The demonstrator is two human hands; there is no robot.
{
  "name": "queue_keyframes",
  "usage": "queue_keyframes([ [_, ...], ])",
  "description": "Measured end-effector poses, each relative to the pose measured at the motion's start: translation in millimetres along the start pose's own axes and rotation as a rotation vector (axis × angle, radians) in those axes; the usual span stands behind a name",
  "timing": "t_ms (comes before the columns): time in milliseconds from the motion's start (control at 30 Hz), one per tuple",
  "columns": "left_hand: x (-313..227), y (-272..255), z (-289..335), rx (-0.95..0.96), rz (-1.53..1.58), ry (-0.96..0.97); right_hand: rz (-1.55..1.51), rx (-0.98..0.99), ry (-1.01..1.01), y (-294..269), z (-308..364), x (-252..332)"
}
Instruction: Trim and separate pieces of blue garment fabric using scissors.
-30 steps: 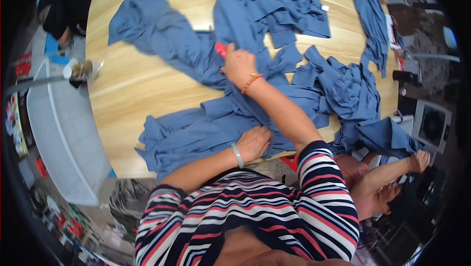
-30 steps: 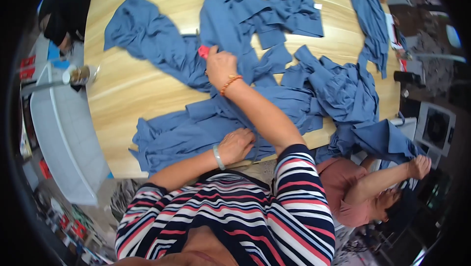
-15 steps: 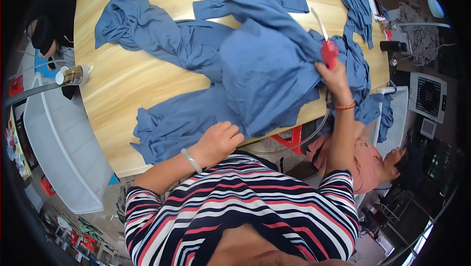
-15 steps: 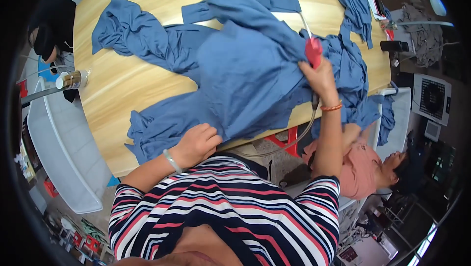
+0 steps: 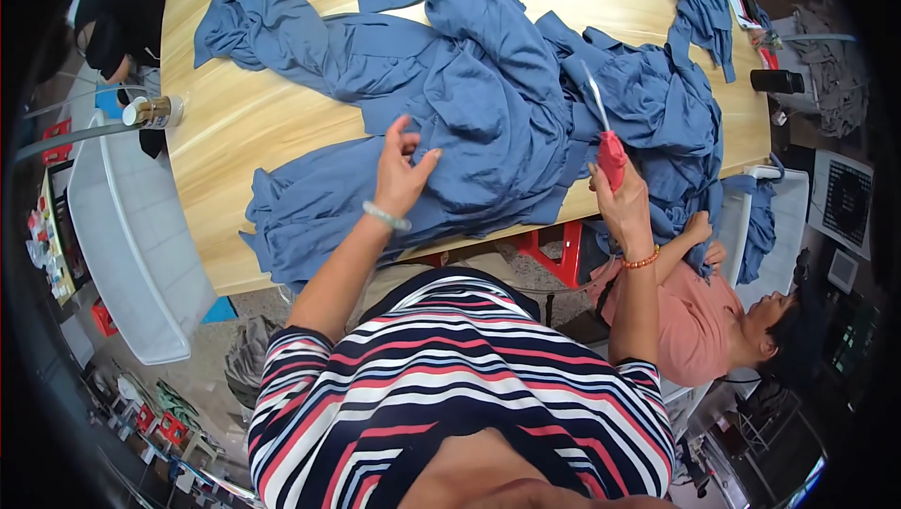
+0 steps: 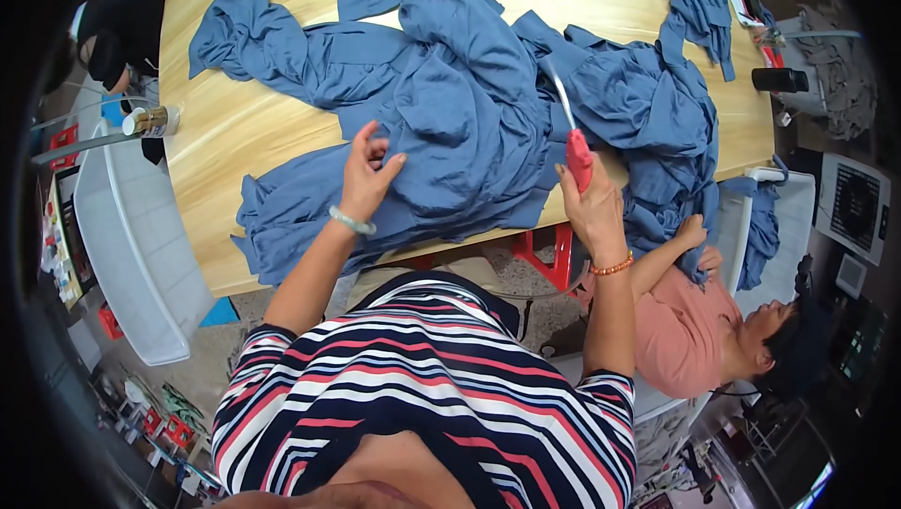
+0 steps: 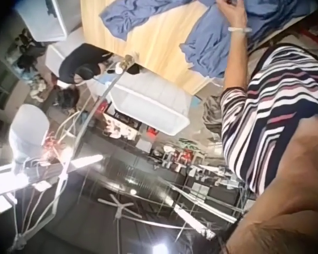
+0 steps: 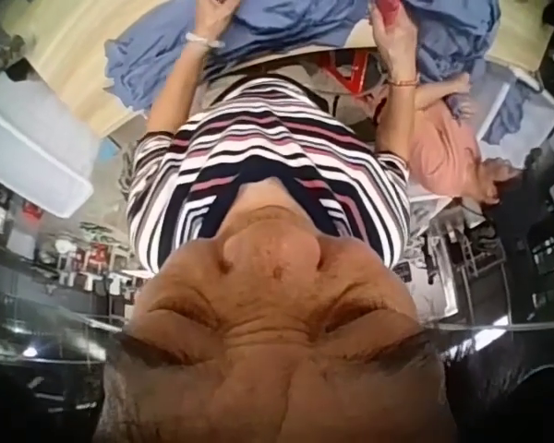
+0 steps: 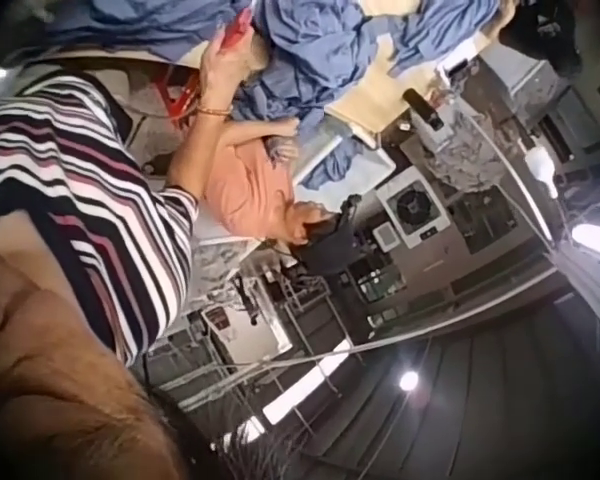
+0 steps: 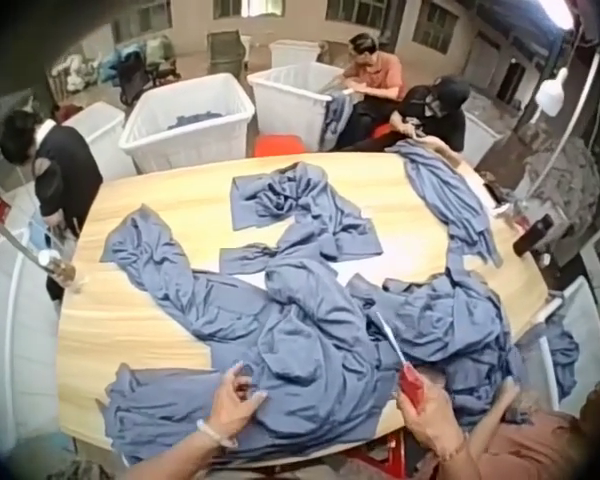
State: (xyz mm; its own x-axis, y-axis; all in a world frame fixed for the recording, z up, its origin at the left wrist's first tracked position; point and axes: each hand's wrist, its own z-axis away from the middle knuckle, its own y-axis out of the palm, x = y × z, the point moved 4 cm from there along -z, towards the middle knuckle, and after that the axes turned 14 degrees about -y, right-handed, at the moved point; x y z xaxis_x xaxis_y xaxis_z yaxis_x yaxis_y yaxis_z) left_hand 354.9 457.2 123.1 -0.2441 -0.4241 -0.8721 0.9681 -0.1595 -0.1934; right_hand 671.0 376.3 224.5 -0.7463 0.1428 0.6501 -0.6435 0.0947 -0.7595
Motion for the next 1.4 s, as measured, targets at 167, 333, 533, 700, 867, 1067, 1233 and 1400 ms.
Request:
queue_keyframes([
  [167, -19.2, 23.7, 24.3, 0.360, 0.366, -0.276, 0.024, 0.132, -0.116, 7.9, -6.3, 35.6],
  [333, 11.7, 81.4, 83.3, 0.521, -0.199, -0.129, 0.295, 0.214, -0.296, 56.3, -54.2, 88.5],
  [533, 48.0, 103.5, 69.3, 0.563, 0.322, -0.465, 0.375, 0.293, -0.267, 141.8, -109.7, 40.4],
  [700, 56.7, 97.9, 58.7, 0.585, 0.309, -0.611, 0.340, 0.208, -0.066, 85.8, -102.1, -3.9],
  [867, 36.5, 110.4, 52.2, 0.640, 0.497, -0.585, 0.287, 0.065, -0.012, 45.7, -66.9, -47.9],
  [1067, 27.6, 123.1, 39.3, 0.889, 0.679, -0.766, 0.166, 0.156, -0.047, 15.2, -1.2, -20.2],
  [1233, 36.1, 134.3, 28.7, 0.668, 0.925, -0.723, 0.170, 0.287, -0.097, -1.3, 38.1, 3.2],
  [1400, 54.1, 136.6, 24.4, 0.546, 0.883, -0.657, 0.304, 0.598, -0.178, -0.6, 68.7, 19.3],
])
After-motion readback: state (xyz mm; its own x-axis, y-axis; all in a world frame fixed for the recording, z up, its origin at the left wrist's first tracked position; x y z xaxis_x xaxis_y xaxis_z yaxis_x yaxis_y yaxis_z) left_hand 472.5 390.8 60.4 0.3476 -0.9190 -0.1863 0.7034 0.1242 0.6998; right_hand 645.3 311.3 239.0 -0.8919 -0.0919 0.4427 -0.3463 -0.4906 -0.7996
